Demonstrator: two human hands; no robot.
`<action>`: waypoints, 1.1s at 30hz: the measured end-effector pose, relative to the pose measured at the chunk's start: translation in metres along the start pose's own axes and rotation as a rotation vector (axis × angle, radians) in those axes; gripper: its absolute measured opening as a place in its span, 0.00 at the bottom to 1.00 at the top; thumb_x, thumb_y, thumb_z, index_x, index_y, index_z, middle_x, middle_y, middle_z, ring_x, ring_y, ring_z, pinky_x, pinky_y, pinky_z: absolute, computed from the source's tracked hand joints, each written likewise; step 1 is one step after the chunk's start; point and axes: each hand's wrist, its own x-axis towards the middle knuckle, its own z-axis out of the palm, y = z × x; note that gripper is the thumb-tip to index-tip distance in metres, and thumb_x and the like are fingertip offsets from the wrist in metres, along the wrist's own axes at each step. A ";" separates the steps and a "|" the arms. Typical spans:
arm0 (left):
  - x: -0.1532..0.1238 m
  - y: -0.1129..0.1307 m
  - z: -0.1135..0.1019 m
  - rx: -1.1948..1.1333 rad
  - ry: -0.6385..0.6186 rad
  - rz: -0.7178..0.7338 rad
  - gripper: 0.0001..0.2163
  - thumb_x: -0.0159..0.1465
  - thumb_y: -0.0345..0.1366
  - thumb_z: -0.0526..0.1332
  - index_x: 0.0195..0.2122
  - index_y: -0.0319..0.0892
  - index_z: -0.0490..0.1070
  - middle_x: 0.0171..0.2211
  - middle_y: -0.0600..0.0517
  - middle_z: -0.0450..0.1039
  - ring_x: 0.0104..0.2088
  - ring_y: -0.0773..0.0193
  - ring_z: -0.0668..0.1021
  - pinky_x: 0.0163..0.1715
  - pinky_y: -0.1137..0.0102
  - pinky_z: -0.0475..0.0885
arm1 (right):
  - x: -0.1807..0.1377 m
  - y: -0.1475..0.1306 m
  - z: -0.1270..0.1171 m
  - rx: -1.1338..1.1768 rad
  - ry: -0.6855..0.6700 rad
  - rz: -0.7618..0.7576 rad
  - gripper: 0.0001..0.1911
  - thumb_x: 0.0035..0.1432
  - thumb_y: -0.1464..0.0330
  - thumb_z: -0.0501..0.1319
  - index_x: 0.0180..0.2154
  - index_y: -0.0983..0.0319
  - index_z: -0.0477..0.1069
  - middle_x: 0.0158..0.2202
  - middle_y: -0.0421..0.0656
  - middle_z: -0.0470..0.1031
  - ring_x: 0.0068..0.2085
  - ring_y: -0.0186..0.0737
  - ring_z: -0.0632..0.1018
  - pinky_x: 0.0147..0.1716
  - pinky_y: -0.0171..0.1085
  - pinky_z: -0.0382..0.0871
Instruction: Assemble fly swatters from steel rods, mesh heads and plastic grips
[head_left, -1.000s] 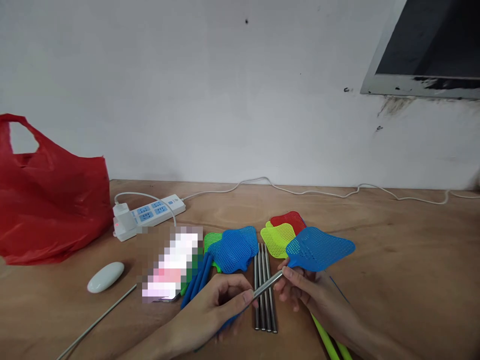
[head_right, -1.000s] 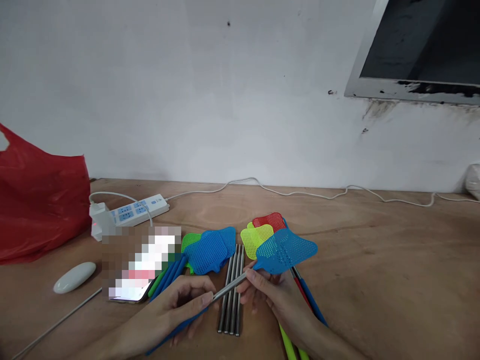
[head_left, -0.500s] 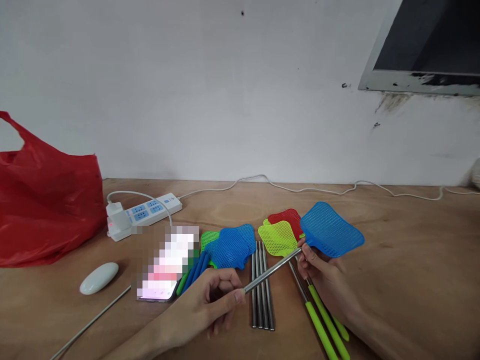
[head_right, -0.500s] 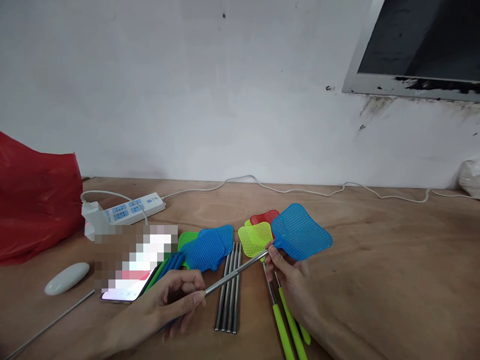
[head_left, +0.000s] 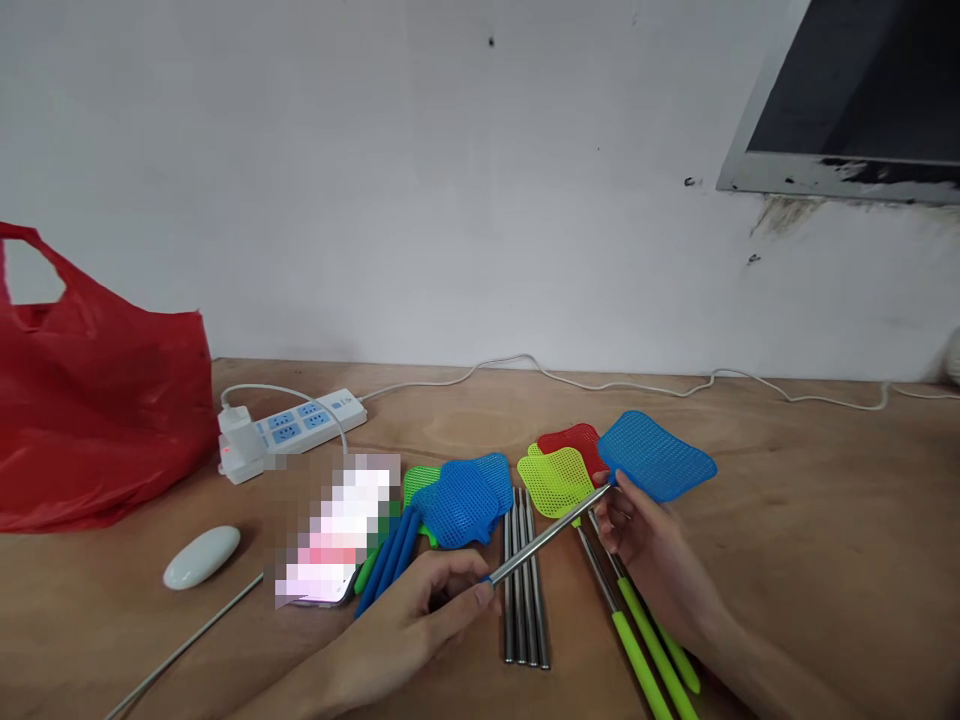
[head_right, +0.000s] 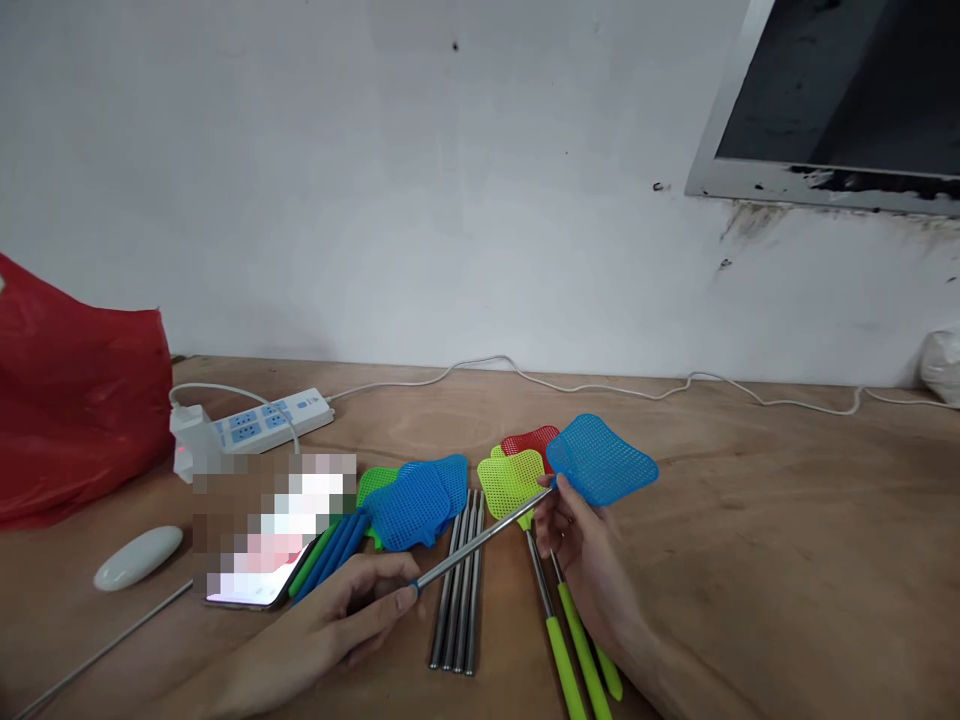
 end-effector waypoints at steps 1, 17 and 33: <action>0.000 0.001 0.000 0.012 0.024 0.009 0.22 0.63 0.59 0.58 0.38 0.43 0.70 0.20 0.61 0.58 0.21 0.69 0.60 0.21 0.73 0.56 | 0.001 0.001 -0.001 -0.007 -0.003 -0.005 0.20 0.42 0.55 0.76 0.30 0.62 0.76 0.22 0.38 0.74 0.23 0.31 0.70 0.18 0.28 0.67; 0.000 -0.010 0.008 0.059 0.114 0.090 0.25 0.62 0.62 0.55 0.38 0.43 0.70 0.26 0.59 0.55 0.26 0.66 0.59 0.27 0.71 0.56 | 0.001 0.007 -0.002 -0.073 0.014 -0.108 0.22 0.39 0.59 0.78 0.20 0.61 0.67 0.16 0.33 0.65 0.18 0.27 0.63 0.14 0.27 0.57; -0.003 -0.021 0.015 0.088 0.130 0.152 0.26 0.63 0.65 0.53 0.38 0.44 0.69 0.26 0.58 0.55 0.27 0.65 0.59 0.28 0.71 0.57 | -0.020 0.027 0.000 -0.221 -0.208 0.037 0.20 0.48 0.52 0.72 0.28 0.63 0.78 0.15 0.35 0.63 0.17 0.29 0.62 0.15 0.30 0.59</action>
